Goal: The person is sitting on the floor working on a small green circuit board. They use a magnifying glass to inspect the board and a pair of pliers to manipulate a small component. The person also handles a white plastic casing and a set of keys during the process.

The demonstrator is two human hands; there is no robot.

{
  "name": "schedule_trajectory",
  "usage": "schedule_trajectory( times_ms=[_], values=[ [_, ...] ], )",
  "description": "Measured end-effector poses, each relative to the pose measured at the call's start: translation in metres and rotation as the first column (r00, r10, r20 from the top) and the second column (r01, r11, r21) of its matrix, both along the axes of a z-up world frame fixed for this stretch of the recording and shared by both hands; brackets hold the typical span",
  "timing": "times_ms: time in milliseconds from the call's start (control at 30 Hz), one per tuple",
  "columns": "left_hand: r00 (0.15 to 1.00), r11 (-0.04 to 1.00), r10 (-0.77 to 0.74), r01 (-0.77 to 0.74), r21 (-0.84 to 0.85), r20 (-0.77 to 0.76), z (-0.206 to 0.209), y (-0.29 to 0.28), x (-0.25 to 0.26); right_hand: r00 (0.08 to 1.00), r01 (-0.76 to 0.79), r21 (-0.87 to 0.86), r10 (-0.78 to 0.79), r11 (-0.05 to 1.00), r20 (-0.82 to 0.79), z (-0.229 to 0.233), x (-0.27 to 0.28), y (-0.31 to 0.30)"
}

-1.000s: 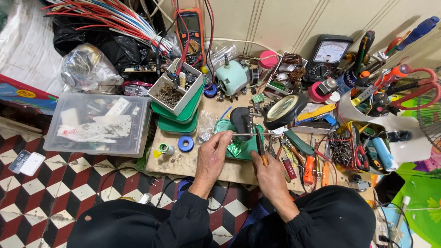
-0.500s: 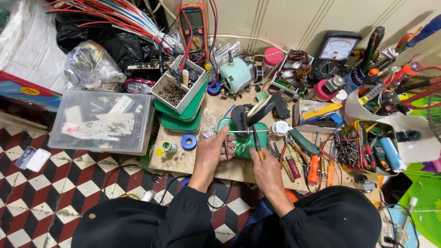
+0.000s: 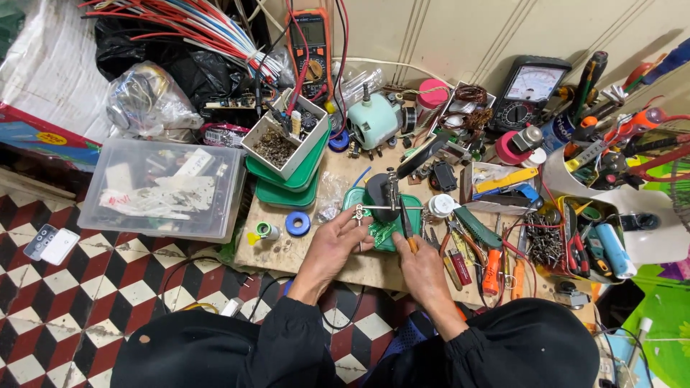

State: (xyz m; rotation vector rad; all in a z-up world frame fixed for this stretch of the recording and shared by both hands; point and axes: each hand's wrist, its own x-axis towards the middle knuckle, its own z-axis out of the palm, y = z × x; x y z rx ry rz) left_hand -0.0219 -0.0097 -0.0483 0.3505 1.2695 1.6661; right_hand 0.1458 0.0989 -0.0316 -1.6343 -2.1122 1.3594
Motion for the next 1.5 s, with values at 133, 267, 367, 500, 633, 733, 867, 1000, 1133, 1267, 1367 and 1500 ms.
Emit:
schedule_trajectory(
  times_ms=[133,267,367,500,633,733,867,1000,1133,1267,1367,1500],
  values=[
    [0.983,0.986,-0.095,0.071,-0.153,-0.158,0.020,0.002,0.007,1.000,0.004,-0.007,-0.005,1.000,-0.020,-0.008,-0.004,0.011],
    [0.900,0.955,-0.107,-0.025,-0.296,-0.423,0.029,0.008,0.014,0.999,-0.001,-0.065,-0.001,0.998,-0.033,-0.011,-0.014,0.035],
    [0.819,0.947,-0.061,-0.134,-0.292,-0.570,0.023,0.013,0.012,0.967,0.128,-0.180,-0.163,0.975,-0.194,-0.005,-0.032,0.033],
    [0.749,0.910,-0.093,-0.203,-0.361,-0.656,0.020,0.022,0.004,0.974,0.097,-0.153,-0.125,0.983,-0.188,-0.015,-0.045,0.056],
    [0.722,0.877,-0.165,-0.204,-0.435,-0.672,0.002,0.035,-0.009,1.000,0.006,-0.083,-0.008,0.996,-0.026,0.000,-0.054,0.060],
    [0.711,0.885,-0.144,-0.218,-0.410,-0.688,0.002,0.046,-0.015,0.996,-0.033,-0.067,0.039,0.997,0.080,0.009,-0.062,0.059],
    [0.772,0.892,-0.114,-0.197,-0.406,-0.625,-0.005,0.071,-0.027,0.990,0.119,-0.140,-0.129,0.983,-0.062,-0.020,-0.068,0.073],
    [0.844,0.893,-0.105,-0.152,-0.423,-0.525,-0.037,0.101,-0.054,0.984,0.144,-0.152,-0.157,0.978,-0.079,-0.051,-0.071,0.089],
    [0.869,0.906,-0.100,-0.122,-0.406,-0.485,-0.054,0.138,-0.081,0.972,0.205,-0.205,-0.224,0.957,-0.074,-0.065,-0.078,0.094],
    [0.857,0.887,-0.228,-0.013,-0.462,-0.462,-0.059,0.162,-0.090,0.982,0.189,-0.180,-0.187,0.965,0.026,-0.077,-0.082,0.097],
    [0.856,0.877,-0.241,-0.010,-0.480,-0.458,-0.100,0.178,-0.098,0.985,0.115,-0.175,-0.089,0.978,0.150,-0.035,-0.093,0.083],
    [0.923,0.919,-0.151,-0.001,-0.394,-0.355,-0.127,0.189,-0.097,0.953,0.258,-0.348,-0.297,0.901,-0.062,-0.074,-0.092,0.107]
  ],
)
